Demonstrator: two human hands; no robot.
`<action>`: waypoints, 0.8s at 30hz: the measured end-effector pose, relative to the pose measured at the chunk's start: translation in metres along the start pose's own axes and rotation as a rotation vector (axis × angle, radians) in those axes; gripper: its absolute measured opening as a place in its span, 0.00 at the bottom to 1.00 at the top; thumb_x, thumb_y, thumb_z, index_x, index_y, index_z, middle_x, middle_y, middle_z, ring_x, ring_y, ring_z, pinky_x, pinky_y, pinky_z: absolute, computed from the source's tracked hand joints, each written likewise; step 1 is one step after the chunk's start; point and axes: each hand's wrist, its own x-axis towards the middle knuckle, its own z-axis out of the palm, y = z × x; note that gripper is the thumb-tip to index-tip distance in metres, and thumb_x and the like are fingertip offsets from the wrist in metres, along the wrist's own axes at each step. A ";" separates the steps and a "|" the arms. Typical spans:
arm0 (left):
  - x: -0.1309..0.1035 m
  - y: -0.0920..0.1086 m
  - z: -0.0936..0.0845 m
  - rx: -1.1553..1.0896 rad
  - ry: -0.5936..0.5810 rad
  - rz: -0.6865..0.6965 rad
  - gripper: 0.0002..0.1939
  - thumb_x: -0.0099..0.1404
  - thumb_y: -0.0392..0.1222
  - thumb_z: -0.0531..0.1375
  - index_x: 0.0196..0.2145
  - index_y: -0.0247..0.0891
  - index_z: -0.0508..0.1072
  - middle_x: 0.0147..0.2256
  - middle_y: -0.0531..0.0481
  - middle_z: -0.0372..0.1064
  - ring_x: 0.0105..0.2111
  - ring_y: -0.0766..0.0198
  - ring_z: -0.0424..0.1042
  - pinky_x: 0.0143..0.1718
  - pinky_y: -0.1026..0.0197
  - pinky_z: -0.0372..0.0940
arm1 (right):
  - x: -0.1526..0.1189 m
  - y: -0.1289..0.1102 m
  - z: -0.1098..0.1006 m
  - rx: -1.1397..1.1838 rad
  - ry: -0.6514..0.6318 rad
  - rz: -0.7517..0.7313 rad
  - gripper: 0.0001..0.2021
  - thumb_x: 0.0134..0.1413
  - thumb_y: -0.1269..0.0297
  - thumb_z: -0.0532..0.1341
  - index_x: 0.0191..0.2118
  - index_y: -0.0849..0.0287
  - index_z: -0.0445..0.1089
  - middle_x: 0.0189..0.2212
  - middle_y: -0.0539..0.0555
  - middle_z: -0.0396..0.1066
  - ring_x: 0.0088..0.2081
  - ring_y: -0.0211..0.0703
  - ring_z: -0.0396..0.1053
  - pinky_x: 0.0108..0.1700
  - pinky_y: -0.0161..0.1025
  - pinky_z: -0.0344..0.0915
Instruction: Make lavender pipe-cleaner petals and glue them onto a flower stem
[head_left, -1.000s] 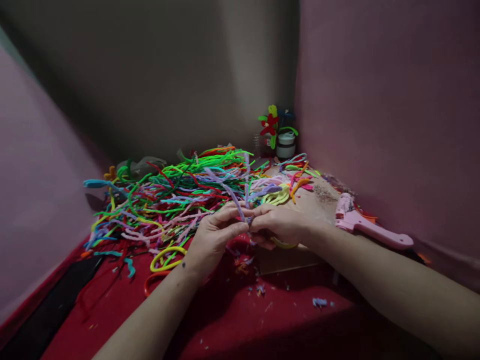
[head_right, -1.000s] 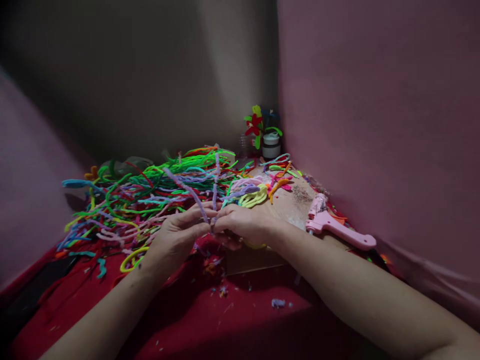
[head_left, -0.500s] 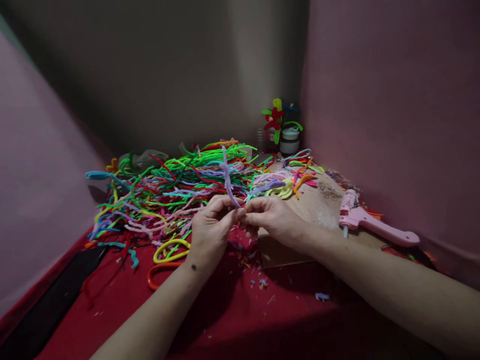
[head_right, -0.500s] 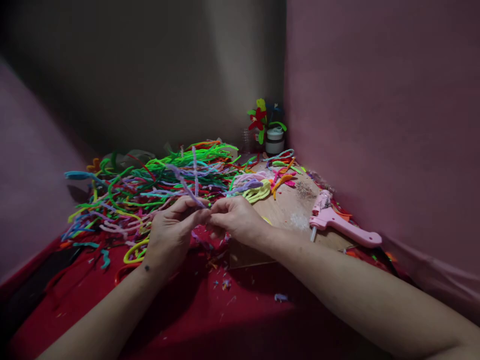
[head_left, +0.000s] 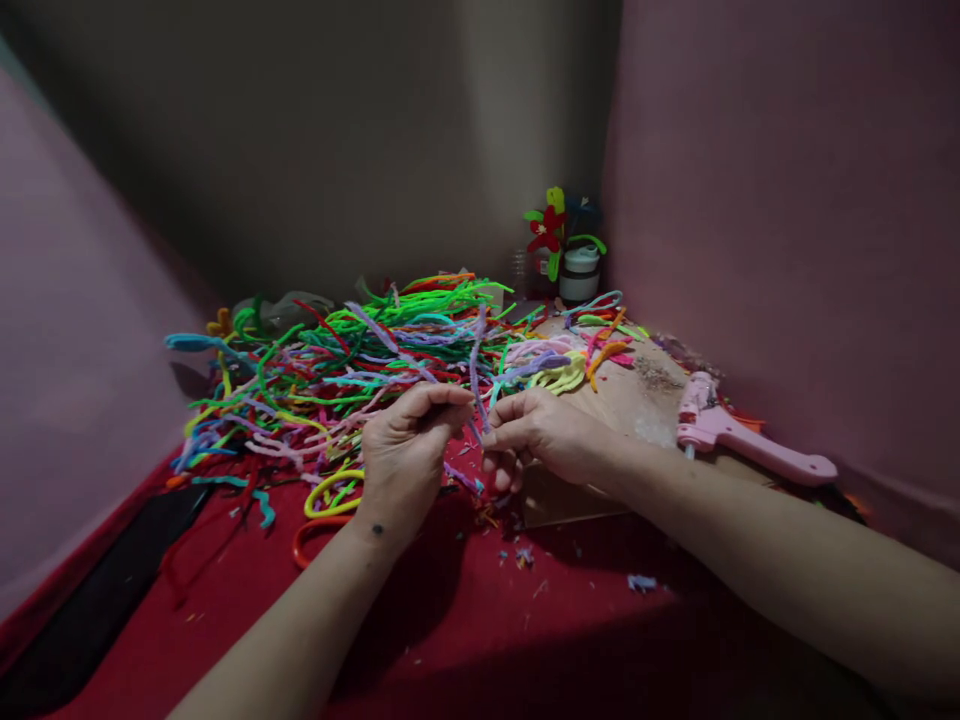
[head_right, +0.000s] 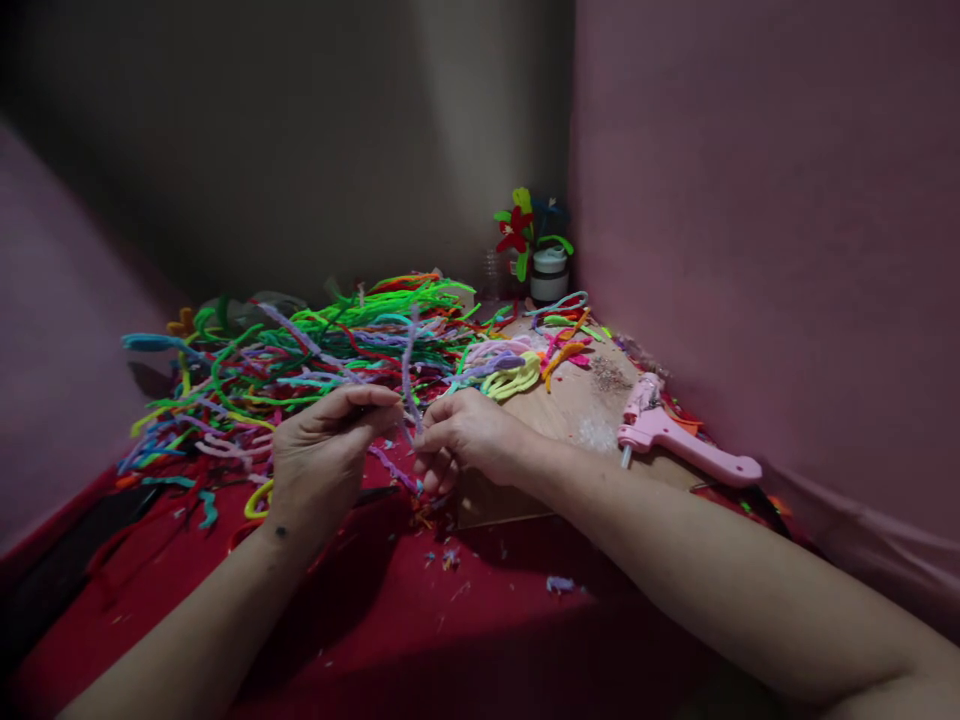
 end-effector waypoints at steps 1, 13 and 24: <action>0.000 0.000 -0.001 -0.007 -0.012 0.010 0.04 0.50 0.33 0.64 0.26 0.39 0.76 0.25 0.53 0.72 0.26 0.67 0.68 0.30 0.65 0.64 | 0.000 0.000 -0.001 0.000 0.008 -0.002 0.04 0.41 0.73 0.58 0.22 0.63 0.62 0.17 0.51 0.69 0.16 0.34 0.66 0.18 0.30 0.63; 0.005 -0.004 -0.003 -0.242 -0.369 -0.413 0.11 0.53 0.41 0.64 0.34 0.36 0.70 0.22 0.55 0.65 0.16 0.73 0.61 0.15 0.69 0.54 | 0.004 0.003 -0.012 0.067 0.043 -0.096 0.04 0.44 0.73 0.59 0.22 0.64 0.64 0.17 0.52 0.69 0.15 0.33 0.65 0.18 0.30 0.62; 0.000 -0.011 0.000 -0.154 -0.346 -0.365 0.09 0.55 0.43 0.63 0.29 0.34 0.72 0.18 0.53 0.67 0.16 0.70 0.64 0.17 0.68 0.58 | 0.002 0.000 -0.010 -0.085 0.021 -0.051 0.03 0.37 0.74 0.57 0.19 0.64 0.65 0.13 0.50 0.66 0.12 0.32 0.62 0.15 0.28 0.58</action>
